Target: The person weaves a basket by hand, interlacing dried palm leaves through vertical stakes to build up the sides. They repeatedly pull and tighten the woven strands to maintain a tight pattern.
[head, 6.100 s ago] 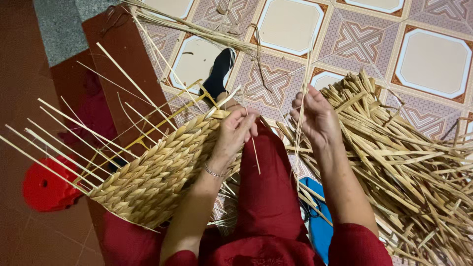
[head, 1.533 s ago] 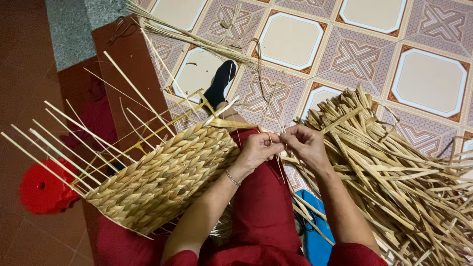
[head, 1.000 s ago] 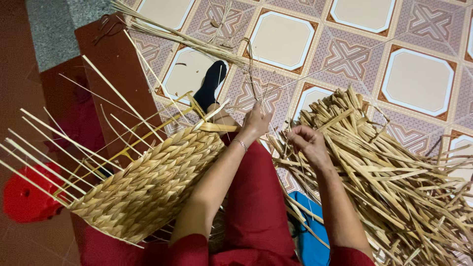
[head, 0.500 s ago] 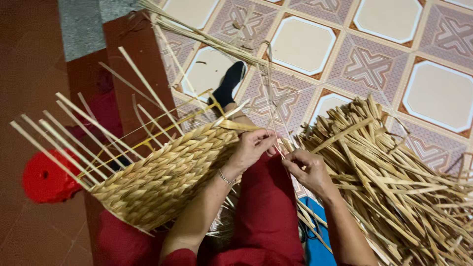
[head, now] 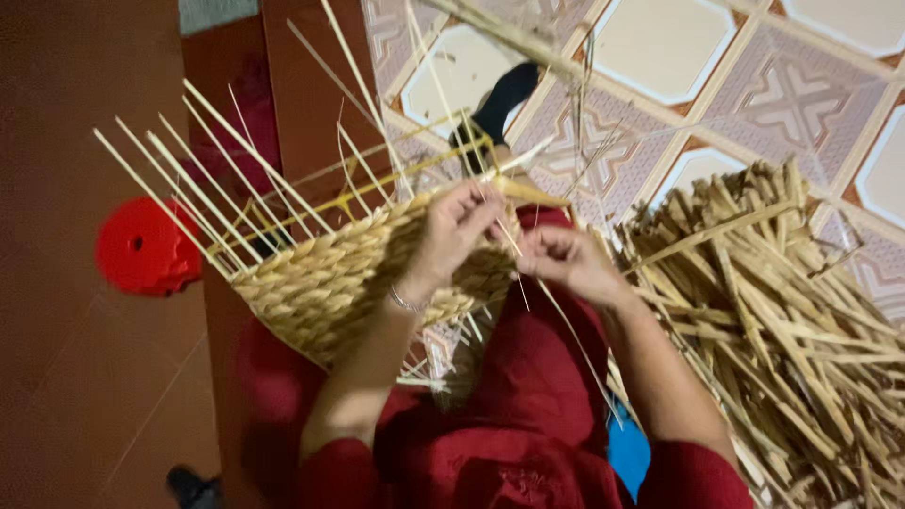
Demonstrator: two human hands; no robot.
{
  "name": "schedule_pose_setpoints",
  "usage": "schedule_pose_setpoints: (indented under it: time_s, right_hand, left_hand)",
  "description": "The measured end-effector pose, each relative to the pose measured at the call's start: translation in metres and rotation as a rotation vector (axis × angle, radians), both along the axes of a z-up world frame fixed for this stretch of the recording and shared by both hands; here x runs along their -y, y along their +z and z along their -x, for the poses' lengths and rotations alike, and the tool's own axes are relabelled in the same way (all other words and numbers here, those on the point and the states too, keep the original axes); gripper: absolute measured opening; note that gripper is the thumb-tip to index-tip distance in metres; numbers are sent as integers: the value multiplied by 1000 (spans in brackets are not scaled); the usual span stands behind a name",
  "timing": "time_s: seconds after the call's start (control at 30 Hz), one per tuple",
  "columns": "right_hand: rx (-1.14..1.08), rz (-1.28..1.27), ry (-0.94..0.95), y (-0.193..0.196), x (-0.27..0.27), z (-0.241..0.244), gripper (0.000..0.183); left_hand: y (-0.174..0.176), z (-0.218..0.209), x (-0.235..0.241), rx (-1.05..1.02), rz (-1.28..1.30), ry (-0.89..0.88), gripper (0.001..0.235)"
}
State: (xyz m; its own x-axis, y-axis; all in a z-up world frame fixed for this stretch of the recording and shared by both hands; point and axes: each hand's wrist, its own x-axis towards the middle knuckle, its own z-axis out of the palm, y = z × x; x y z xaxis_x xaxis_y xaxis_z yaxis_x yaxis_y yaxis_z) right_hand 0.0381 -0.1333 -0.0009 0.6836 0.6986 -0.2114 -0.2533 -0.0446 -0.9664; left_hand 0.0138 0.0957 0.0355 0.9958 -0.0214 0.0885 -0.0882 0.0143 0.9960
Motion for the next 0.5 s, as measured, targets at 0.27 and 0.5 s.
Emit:
schedule_pose_setpoints:
  time_s: [0.27, 0.5]
  right_hand:
    - [-248, -213, 38, 11, -24, -3, 22]
    - [-222, -212, -44, 0, -32, -1, 15]
  left_hand:
    - [19, 6, -25, -7, 4, 110, 9]
    - [26, 15, -21, -66, 44, 68, 14]
